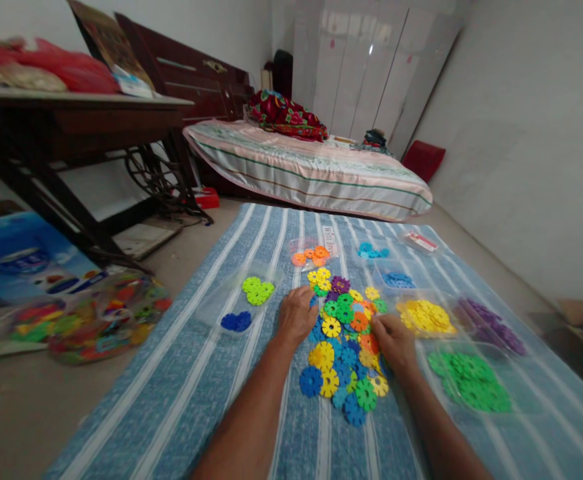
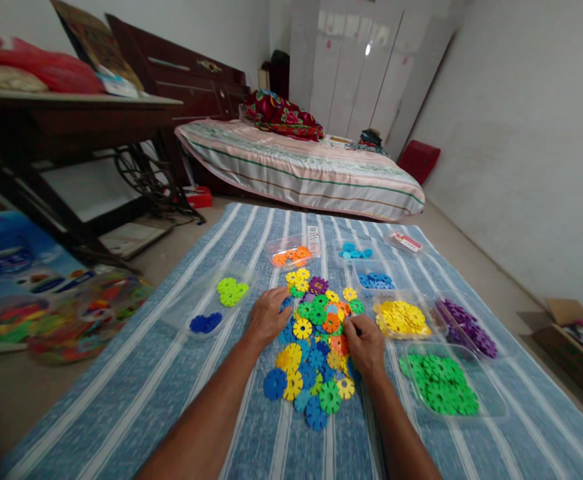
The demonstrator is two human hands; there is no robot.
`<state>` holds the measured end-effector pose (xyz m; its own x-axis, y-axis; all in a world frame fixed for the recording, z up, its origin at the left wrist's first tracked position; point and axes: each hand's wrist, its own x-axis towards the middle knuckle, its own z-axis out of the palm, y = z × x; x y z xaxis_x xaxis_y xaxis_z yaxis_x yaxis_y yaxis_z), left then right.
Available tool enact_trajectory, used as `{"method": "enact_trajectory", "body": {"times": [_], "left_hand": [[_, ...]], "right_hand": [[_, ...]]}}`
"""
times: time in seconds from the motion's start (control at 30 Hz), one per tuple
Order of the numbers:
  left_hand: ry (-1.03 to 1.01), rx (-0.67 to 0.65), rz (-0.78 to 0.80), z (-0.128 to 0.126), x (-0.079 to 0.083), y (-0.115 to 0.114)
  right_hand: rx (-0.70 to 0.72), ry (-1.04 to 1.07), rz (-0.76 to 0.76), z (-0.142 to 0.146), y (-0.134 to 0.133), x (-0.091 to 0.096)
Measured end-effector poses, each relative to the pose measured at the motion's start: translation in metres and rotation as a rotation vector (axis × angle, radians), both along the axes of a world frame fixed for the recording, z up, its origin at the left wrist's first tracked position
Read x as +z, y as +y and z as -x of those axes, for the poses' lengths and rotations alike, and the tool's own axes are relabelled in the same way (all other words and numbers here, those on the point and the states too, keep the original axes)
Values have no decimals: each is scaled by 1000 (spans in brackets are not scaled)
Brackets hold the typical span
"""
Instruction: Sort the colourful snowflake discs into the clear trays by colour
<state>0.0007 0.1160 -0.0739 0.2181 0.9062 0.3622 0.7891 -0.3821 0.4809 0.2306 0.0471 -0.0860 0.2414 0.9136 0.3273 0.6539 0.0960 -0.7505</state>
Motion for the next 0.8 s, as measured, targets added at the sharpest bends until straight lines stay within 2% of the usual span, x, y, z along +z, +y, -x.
{"method": "enact_trajectory", "body": {"times": [0.2, 0.43, 0.67, 0.8], "left_hand": [[-41, -44, 8, -1, -1, 1], [-59, -55, -9, 0, -3, 4], [-63, -54, -8, -1, 1, 3], [-85, -51, -16, 0, -3, 6]], "right_hand": [[-24, 34, -29, 7, -7, -1], [5, 99, 5, 11, -20, -3], [35, 150, 7, 14, -33, 2], [52, 167, 16, 14, -40, 4]]}}
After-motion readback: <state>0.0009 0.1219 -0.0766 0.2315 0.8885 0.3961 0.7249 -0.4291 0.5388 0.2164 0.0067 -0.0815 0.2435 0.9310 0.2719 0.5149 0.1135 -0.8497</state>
